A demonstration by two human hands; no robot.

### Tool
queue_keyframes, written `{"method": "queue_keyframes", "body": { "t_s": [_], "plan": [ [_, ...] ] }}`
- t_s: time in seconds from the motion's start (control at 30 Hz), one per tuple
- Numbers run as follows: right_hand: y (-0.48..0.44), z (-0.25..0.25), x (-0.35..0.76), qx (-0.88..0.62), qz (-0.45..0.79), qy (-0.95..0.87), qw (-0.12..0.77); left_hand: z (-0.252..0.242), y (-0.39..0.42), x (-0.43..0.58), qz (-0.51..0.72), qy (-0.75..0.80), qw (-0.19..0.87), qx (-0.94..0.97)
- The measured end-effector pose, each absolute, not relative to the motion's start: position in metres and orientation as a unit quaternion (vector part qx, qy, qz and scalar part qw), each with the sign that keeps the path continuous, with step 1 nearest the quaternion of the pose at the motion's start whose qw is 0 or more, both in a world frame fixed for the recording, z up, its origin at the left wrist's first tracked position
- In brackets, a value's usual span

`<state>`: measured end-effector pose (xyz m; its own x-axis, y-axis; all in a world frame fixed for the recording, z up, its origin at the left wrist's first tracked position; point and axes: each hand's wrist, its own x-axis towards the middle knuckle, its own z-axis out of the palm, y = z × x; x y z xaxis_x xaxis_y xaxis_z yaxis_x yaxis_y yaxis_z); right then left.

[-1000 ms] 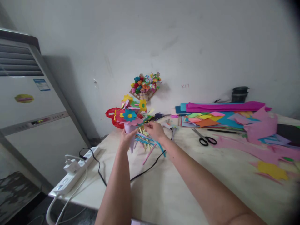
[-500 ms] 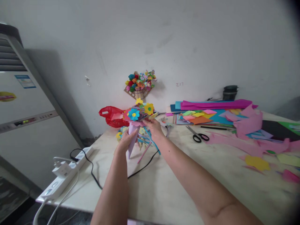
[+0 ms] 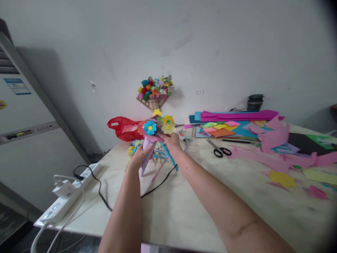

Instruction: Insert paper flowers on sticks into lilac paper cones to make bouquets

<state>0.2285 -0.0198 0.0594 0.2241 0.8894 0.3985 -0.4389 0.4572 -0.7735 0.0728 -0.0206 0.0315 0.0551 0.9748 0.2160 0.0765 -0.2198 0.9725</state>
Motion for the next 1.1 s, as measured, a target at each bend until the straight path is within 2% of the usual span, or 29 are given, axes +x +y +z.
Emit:
{"method": "queue_keyframes", "body": {
  "t_s": [0.37,0.57,0.87,1.1],
  "plan": [
    [-0.015,0.050,0.230,-0.337,0.380,-0.495,0.705,0.036,-0.025,0.074,0.514,0.472,0.407,0.589],
    [-0.020,0.054,0.231,-0.310,0.369,-0.507,0.715,0.037,-0.024,0.074,0.516,0.467,0.413,0.588],
    [-0.025,0.056,0.233,-0.300,0.291,-0.559,0.717,0.036,-0.023,0.070,0.546,0.431,0.409,0.591],
    [-0.030,0.060,0.232,-0.277,0.359,-0.545,0.705,0.040,-0.025,0.069,0.560,0.449,0.379,0.584]
  ]
}}
